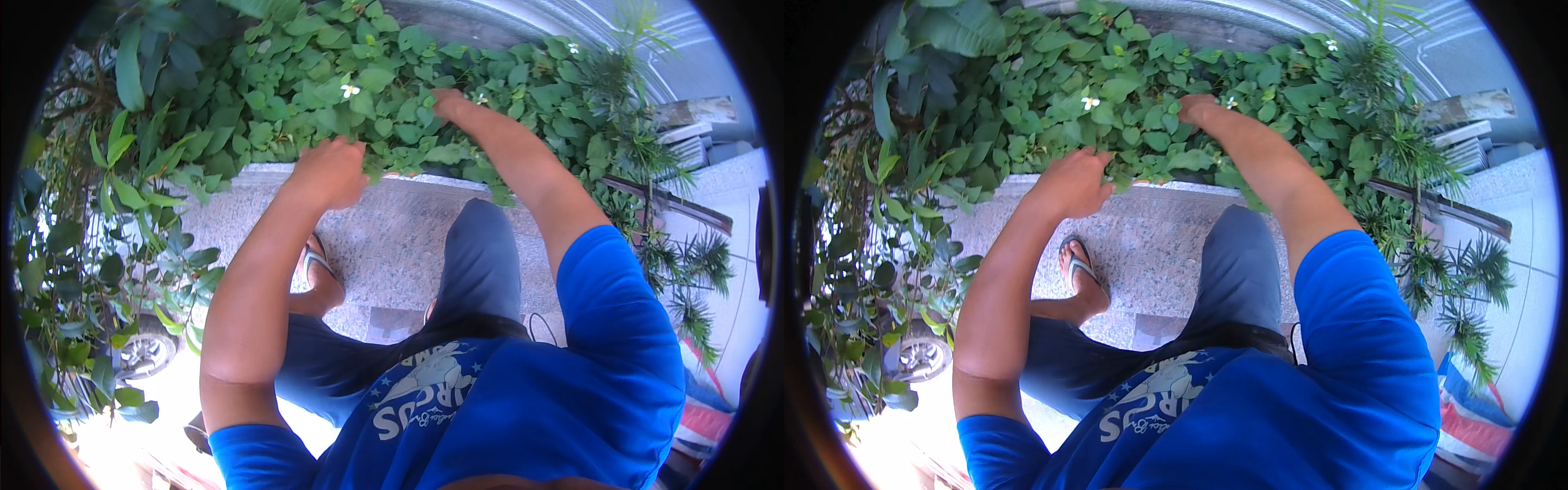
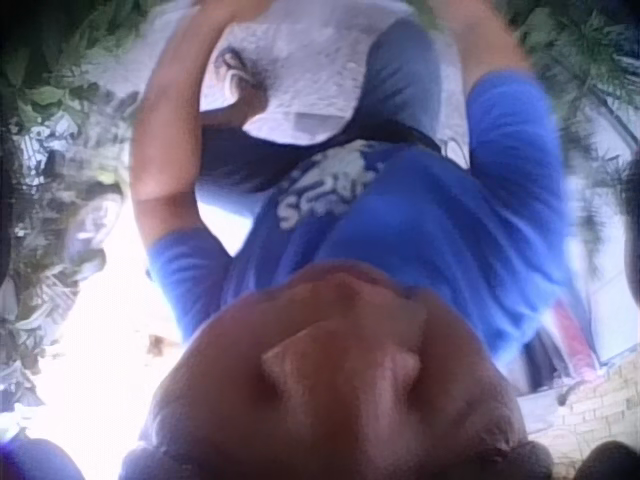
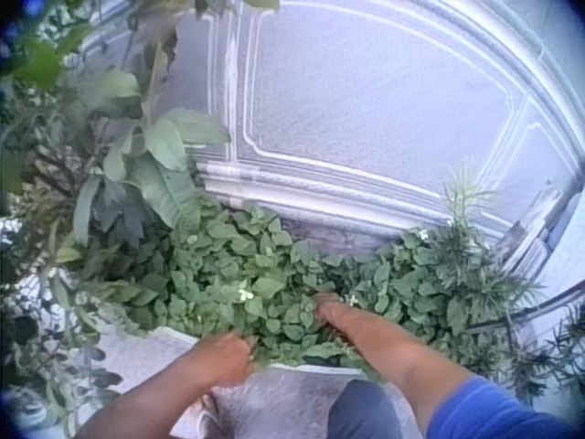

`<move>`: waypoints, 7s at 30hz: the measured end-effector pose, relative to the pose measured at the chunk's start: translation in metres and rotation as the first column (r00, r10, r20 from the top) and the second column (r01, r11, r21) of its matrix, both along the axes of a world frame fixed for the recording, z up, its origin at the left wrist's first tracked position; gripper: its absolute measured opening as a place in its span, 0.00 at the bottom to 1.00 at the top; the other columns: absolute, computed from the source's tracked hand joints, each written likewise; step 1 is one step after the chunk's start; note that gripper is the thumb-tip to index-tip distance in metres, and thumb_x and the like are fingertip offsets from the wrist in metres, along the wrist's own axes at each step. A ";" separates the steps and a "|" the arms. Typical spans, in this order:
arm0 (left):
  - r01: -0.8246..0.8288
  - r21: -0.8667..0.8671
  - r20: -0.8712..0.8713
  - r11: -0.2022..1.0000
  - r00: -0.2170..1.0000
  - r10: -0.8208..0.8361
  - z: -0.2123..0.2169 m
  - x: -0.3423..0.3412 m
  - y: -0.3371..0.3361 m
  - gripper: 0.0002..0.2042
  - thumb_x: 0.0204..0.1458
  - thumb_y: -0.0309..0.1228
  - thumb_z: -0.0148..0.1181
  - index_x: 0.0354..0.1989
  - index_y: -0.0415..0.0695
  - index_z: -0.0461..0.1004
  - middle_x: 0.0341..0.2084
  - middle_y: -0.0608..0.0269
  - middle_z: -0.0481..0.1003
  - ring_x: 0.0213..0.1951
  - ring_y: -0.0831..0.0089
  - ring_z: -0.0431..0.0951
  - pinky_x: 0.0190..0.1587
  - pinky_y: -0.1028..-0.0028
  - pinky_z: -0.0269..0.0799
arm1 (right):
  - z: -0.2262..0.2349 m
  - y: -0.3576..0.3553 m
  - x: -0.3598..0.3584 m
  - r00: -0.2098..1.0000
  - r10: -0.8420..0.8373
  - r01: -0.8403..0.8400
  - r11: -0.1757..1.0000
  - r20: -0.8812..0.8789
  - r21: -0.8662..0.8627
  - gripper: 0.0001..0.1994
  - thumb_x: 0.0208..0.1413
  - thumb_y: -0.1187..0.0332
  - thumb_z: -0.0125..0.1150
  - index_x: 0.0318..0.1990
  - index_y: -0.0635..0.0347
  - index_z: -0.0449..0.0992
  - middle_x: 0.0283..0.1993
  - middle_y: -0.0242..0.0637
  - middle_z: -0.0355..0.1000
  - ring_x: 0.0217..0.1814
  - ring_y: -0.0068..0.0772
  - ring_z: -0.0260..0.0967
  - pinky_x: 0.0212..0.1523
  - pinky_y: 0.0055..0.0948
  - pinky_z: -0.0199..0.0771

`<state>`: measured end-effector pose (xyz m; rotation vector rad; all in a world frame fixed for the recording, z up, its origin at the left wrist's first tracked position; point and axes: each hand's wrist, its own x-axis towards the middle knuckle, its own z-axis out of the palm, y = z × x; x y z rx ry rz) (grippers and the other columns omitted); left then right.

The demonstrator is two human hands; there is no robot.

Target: The person washes a mortar and pestle, then picks leaves from potted plants and places them into the mortar. The person later uses a knife to cut stems from a leafy plant and gathers the cuttings into a bowl.

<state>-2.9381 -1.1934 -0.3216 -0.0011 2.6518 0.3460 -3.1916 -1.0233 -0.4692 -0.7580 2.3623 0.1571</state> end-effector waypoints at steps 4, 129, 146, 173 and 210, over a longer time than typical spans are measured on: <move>-0.002 0.012 0.012 1.000 1.000 0.002 0.000 0.004 -0.001 0.27 0.56 0.36 0.62 0.62 0.37 0.68 0.56 0.41 0.73 0.59 0.46 0.73 0.59 0.52 0.71 | 0.009 -0.008 0.022 0.984 -0.037 0.021 0.996 -0.177 -0.086 0.16 0.53 0.60 0.60 0.49 0.43 0.83 0.53 0.33 0.80 0.55 0.40 0.79 0.53 0.42 0.78; -0.238 0.765 -0.171 0.599 0.821 0.544 0.030 -0.015 0.016 0.24 0.65 0.49 0.54 0.34 0.36 0.75 0.24 0.59 0.76 0.26 0.70 0.73 0.30 0.64 0.70 | 0.143 0.053 -0.033 0.697 -0.489 0.407 0.872 -0.524 -0.273 0.17 0.60 0.62 0.53 0.52 0.53 0.81 0.56 0.48 0.78 0.59 0.53 0.76 0.55 0.49 0.77; -0.356 0.903 0.425 -0.241 0.653 0.627 0.059 -0.009 -0.020 0.22 0.72 0.45 0.41 0.54 0.36 0.69 0.41 0.55 0.77 0.39 0.68 0.80 0.36 0.66 0.78 | 0.211 -0.078 0.148 0.722 -0.062 0.691 0.081 0.689 -0.718 0.06 0.59 0.71 0.67 0.35 0.66 0.84 0.27 0.35 0.74 0.23 0.21 0.70 0.21 0.21 0.73; -0.611 0.294 -0.309 0.735 0.667 0.678 0.019 0.021 -0.095 0.20 0.58 0.44 0.57 0.37 0.37 0.82 0.37 0.36 0.79 0.45 0.39 0.79 0.51 0.52 0.73 | 0.132 -0.103 0.099 0.971 0.195 -0.230 0.916 -0.137 -0.327 0.13 0.54 0.69 0.60 0.44 0.65 0.81 0.51 0.54 0.78 0.54 0.53 0.77 0.54 0.46 0.78; -0.174 0.310 -0.164 0.935 0.959 0.233 0.066 0.005 -0.001 0.21 0.62 0.40 0.58 0.28 0.30 0.76 0.21 0.37 0.74 0.27 0.41 0.76 0.36 0.52 0.71 | 0.079 0.260 0.093 0.076 -0.927 0.162 0.375 -0.367 -0.913 0.33 0.47 0.57 0.74 0.55 0.72 0.71 0.53 0.61 0.73 0.56 0.64 0.69 0.61 0.50 0.67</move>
